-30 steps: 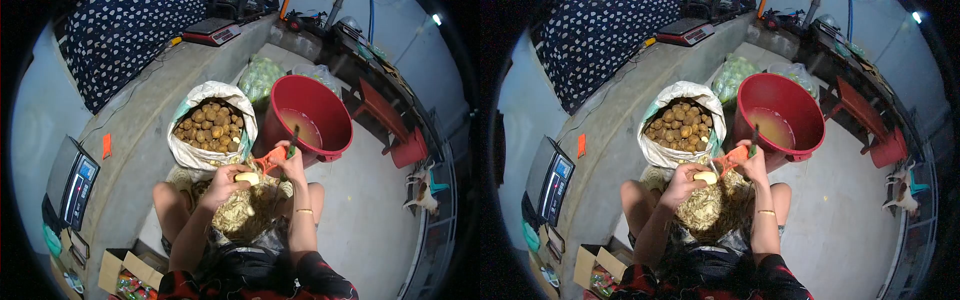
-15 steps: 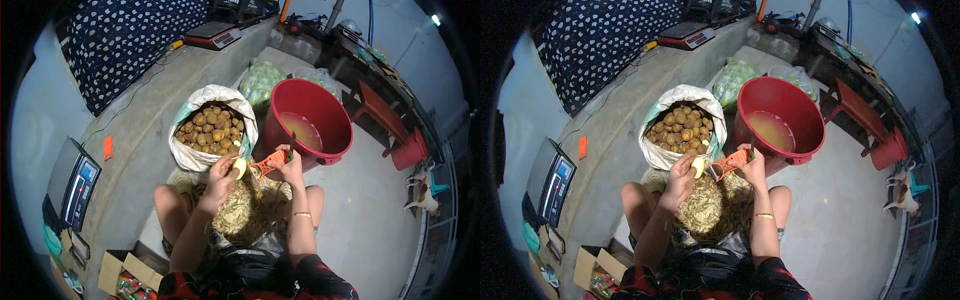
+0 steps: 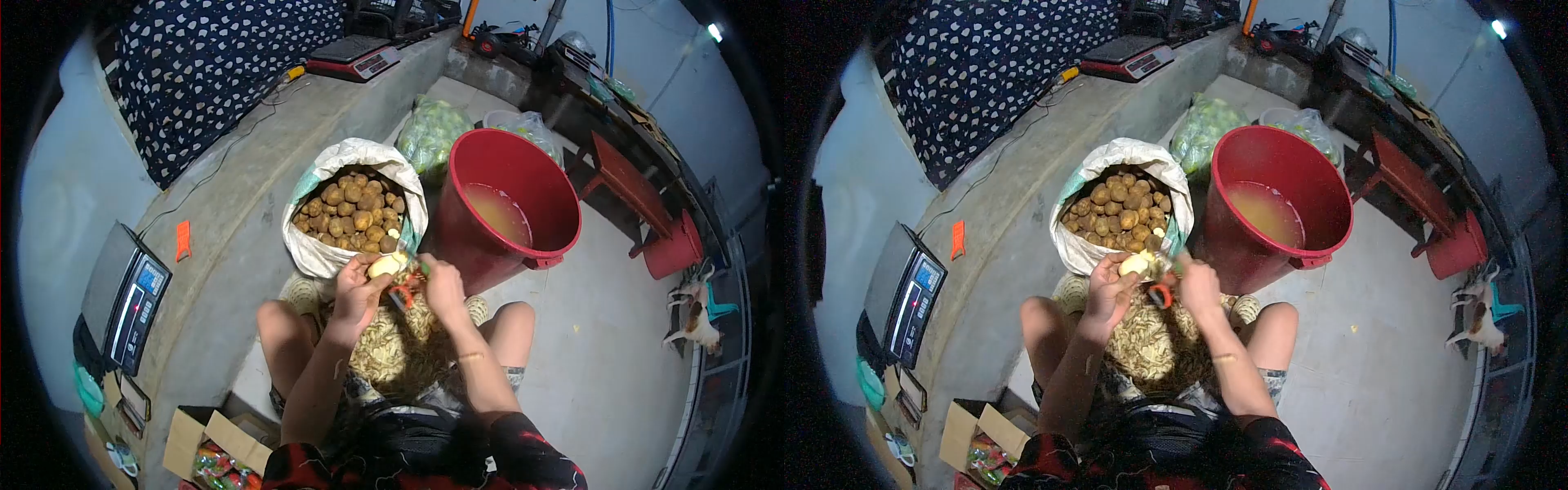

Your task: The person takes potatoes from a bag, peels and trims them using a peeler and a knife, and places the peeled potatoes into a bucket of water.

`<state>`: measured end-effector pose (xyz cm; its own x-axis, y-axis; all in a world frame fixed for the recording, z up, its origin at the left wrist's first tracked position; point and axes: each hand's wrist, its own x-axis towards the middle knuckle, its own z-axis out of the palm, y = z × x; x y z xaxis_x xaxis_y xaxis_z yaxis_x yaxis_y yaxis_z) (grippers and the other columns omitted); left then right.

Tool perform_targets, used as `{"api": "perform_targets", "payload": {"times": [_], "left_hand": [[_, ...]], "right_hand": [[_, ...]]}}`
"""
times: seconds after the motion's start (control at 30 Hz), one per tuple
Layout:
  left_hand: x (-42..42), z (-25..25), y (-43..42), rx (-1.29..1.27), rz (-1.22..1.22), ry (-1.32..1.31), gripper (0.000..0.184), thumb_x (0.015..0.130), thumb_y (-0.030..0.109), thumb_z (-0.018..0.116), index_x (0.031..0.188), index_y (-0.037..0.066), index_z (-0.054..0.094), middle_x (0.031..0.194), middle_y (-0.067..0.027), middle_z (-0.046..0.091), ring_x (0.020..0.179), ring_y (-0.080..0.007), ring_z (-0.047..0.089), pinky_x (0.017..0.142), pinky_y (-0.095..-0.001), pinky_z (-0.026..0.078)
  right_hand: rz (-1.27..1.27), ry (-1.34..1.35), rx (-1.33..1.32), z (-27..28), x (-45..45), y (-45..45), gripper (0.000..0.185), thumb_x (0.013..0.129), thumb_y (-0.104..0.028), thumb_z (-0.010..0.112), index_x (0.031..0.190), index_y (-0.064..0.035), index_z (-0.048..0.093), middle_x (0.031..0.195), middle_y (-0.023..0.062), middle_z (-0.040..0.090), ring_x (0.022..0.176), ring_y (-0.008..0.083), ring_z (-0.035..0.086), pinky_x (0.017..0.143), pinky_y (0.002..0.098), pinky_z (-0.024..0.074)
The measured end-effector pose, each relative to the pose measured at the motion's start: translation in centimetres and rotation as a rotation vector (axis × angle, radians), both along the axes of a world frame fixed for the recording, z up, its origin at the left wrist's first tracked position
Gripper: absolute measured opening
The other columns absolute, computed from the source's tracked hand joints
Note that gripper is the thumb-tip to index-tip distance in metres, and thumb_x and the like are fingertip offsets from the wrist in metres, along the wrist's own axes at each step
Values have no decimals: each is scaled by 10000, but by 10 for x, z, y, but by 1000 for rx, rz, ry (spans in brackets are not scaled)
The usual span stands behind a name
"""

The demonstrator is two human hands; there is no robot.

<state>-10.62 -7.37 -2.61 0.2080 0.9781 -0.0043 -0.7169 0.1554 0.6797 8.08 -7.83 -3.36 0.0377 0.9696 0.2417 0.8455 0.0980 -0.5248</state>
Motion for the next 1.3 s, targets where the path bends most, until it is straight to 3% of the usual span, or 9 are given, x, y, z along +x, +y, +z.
{"api": "perform_targets", "payload": {"times": [0.37,0.43,0.5,0.63,0.77,0.9,1.13,1.2,1.3], "left_hand": [[7,-53,19,-200,-71,-92,147,945,62,563,1076,-5,577,1012,-125,644,894,-202,642,742,-312,541],[16,-96,19,-184,-93,375,153,934,138,615,977,-6,647,836,-98,661,693,-161,644,594,-281,529],[37,-114,7,-302,-263,745,234,905,215,670,929,-17,671,734,-83,648,556,-141,604,495,-270,497],[93,-133,14,-115,-774,1067,192,932,195,595,1007,23,633,882,-102,664,628,-166,650,460,-265,486],[148,8,59,-243,-532,120,304,962,347,566,1113,83,567,973,-128,671,763,-176,658,625,-307,508],[174,30,89,-101,-388,150,407,950,337,605,1219,48,507,991,-129,667,765,-186,656,640,-299,514],[115,-132,104,73,-159,936,512,820,232,737,1229,4,529,901,-87,670,697,-251,642,626,-321,516],[69,-165,107,496,189,1467,552,750,148,733,1250,19,537,1018,-129,643,884,-349,623,795,-404,511],[20,-128,101,468,416,1831,591,702,126,728,1265,74,555,1181,-146,566,1150,-361,502,1010,-494,384]], "right_hand": [[-163,123,-94,15,26,2,470,650,-156,856,1048,-48,631,873,218,677,847,405,654,706,444,516],[-45,253,14,24,44,2,518,619,-212,883,1038,-28,640,904,220,680,867,407,660,735,429,528],[67,566,-20,26,68,2,471,593,-128,894,958,-5,622,795,100,685,781,182,682,709,338,528],[331,1007,-180,62,115,-24,470,578,-5,856,982,-46,619,814,-12,636,748,72,577,677,237,463],[312,1234,-123,52,140,-35,571,527,-133,936,999,-67,622,879,-63,571,768,59,535,680,221,440],[307,1197,-31,47,150,-32,600,537,-182,946,1025,-76,613,865,-61,577,768,61,537,684,218,443],[230,1079,-183,53,148,-35,485,629,-76,893,1019,-51,606,858,-37,597,768,66,558,692,231,464],[221,1034,-167,52,147,-34,466,645,-41,875,1022,-41,600,854,-24,607,752,69,569,679,236,474],[207,1048,-240,50,146,-31,454,655,-36,869,1019,-39,597,843,-15,615,761,71,570,687,242,477]]}}
